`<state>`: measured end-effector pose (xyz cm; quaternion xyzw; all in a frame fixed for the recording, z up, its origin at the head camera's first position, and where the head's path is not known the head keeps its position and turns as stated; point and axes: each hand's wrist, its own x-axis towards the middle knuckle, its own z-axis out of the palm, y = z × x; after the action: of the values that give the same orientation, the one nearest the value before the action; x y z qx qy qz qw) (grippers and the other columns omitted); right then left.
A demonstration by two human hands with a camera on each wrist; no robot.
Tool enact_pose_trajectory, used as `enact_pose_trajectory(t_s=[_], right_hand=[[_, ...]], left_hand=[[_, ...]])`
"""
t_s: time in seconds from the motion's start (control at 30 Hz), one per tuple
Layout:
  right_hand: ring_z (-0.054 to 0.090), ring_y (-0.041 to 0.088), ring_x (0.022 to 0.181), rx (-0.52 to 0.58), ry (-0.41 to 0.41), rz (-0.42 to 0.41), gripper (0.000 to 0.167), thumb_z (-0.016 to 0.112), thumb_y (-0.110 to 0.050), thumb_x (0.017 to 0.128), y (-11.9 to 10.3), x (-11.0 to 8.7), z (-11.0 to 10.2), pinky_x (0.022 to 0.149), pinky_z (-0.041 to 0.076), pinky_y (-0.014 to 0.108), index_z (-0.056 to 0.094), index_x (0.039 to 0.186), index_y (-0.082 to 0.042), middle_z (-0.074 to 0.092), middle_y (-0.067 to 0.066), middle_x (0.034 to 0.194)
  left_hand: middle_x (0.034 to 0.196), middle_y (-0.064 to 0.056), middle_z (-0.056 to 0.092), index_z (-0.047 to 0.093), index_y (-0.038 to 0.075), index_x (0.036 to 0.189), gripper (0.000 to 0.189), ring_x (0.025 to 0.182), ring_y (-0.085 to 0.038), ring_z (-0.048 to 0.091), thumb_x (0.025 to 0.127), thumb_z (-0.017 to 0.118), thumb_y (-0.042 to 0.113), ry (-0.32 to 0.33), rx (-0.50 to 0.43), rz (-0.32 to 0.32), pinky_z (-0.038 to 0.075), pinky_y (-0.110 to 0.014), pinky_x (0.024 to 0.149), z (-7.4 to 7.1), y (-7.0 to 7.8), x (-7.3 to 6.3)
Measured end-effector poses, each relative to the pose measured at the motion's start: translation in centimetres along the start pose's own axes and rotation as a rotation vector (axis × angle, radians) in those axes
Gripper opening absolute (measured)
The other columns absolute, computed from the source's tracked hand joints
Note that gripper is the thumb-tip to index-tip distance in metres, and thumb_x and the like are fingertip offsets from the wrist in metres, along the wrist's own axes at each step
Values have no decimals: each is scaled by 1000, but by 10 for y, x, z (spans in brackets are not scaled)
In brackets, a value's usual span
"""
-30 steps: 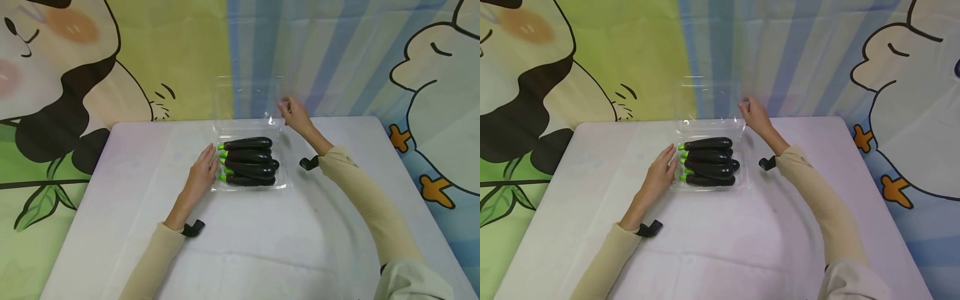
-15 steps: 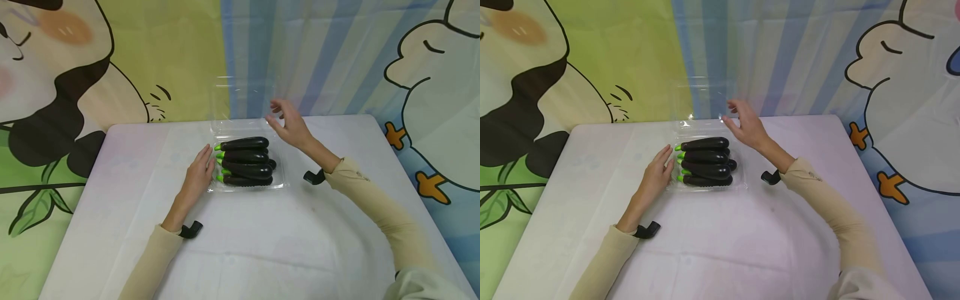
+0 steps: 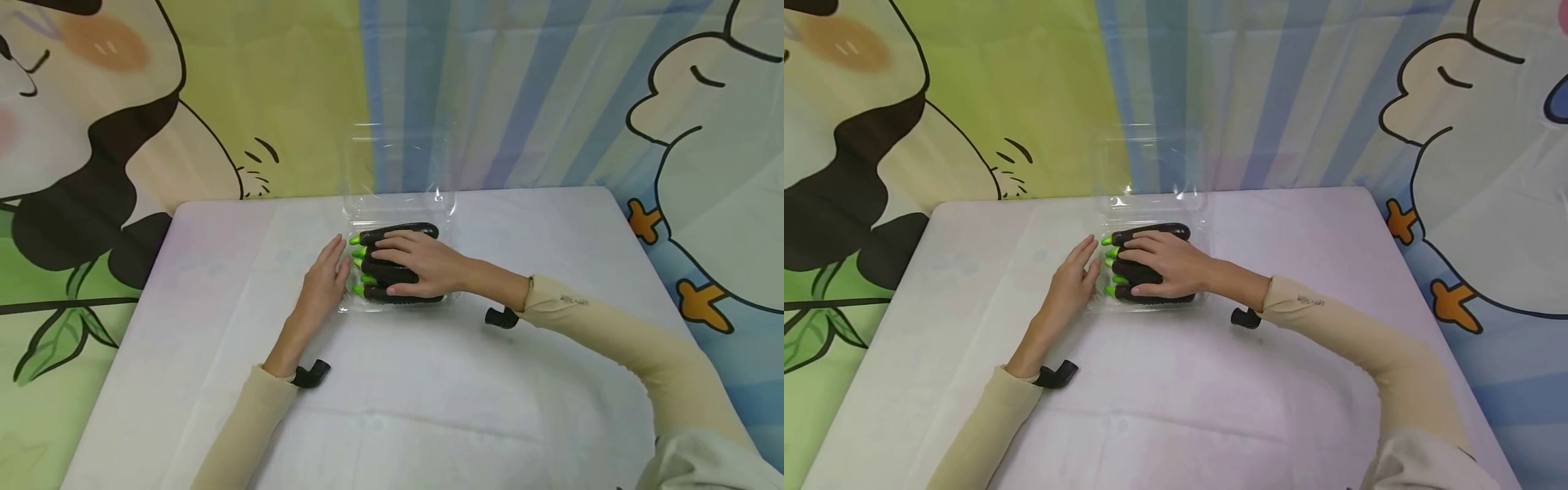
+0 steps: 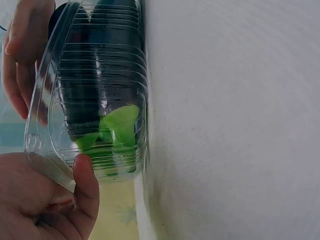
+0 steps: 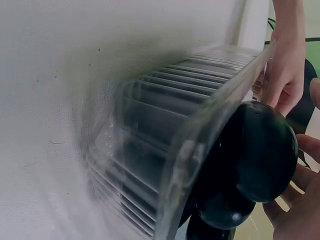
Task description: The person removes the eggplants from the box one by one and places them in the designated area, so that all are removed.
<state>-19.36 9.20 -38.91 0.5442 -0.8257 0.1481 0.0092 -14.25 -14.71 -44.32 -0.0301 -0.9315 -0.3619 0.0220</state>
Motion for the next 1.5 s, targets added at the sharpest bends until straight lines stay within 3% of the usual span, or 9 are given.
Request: enact_pose_trajectory(t_s=[0.27, 0.57, 0.87, 1.07, 1.2, 1.27, 1.4, 1.5], right_hand=[[38, 30, 141, -38, -75, -24, 66, 59, -49, 92, -1, 6, 5, 116, 31, 49, 46, 144, -12, 47, 10, 149], [32, 33, 144, -133, -104, -50, 68, 55, -52, 93, 3, 7, 15, 119, 26, 49, 43, 147, -13, 44, 12, 151], [25, 30, 148, -139, -122, -33, 63, 61, -30, 93, 5, 5, 17, 121, 13, 56, 38, 150, -14, 43, 3, 153], [26, 30, 148, -80, -103, -35, 67, 66, -20, 90, 4, 6, 17, 121, 12, 56, 37, 150, -10, 42, 6, 153], [31, 31, 146, 0, -52, -34, 68, 67, -13, 89, 0, 4, 14, 121, 18, 54, 37, 148, -3, 40, 13, 154], [35, 31, 144, 47, -13, -29, 67, 67, -10, 89, -3, 2, 11, 118, 27, 50, 37, 148, -1, 39, 16, 154], [44, 27, 138, 112, 53, -12, 64, 64, -8, 90, -7, -1, 7, 100, 50, 36, 37, 148, -1, 39, 14, 154], [48, 25, 135, 126, 96, -14, 63, 64, -10, 89, -9, -2, 5, 88, 54, 32, 40, 147, -3, 41, 13, 153]], left_hand=[[159, -7, 31, 36, 5, 149, 51, 145, -28, 33, 104, 44, 26, 2, -6, 11, 33, -48, 116, 1, 0, 1], [159, -8, 31, 36, 5, 149, 50, 144, -30, 35, 104, 44, 25, 11, 5, 19, 34, -49, 114, 0, 2, 3], [159, -8, 32, 37, 5, 148, 50, 143, -30, 36, 104, 44, 26, 23, 18, 18, 35, -50, 114, 0, 2, 4], [158, -9, 32, 37, 4, 148, 50, 143, -30, 36, 103, 44, 25, 30, 16, 27, 35, -50, 114, -1, 2, 5], [157, -10, 34, 39, 3, 147, 49, 142, -31, 37, 103, 45, 22, 41, 7, 32, 36, -50, 113, 0, 1, 4], [157, -10, 34, 40, 3, 147, 48, 142, -31, 38, 103, 46, 21, 38, 4, 29, 36, -51, 113, 2, 0, 2], [158, -9, 33, 39, 3, 147, 49, 143, -30, 37, 102, 47, 21, 24, -4, 10, 35, -50, 113, 3, 0, -1], [158, -9, 32, 38, 4, 148, 50, 143, -30, 36, 102, 46, 22, 22, -7, 6, 35, -50, 113, 3, 0, -2]])
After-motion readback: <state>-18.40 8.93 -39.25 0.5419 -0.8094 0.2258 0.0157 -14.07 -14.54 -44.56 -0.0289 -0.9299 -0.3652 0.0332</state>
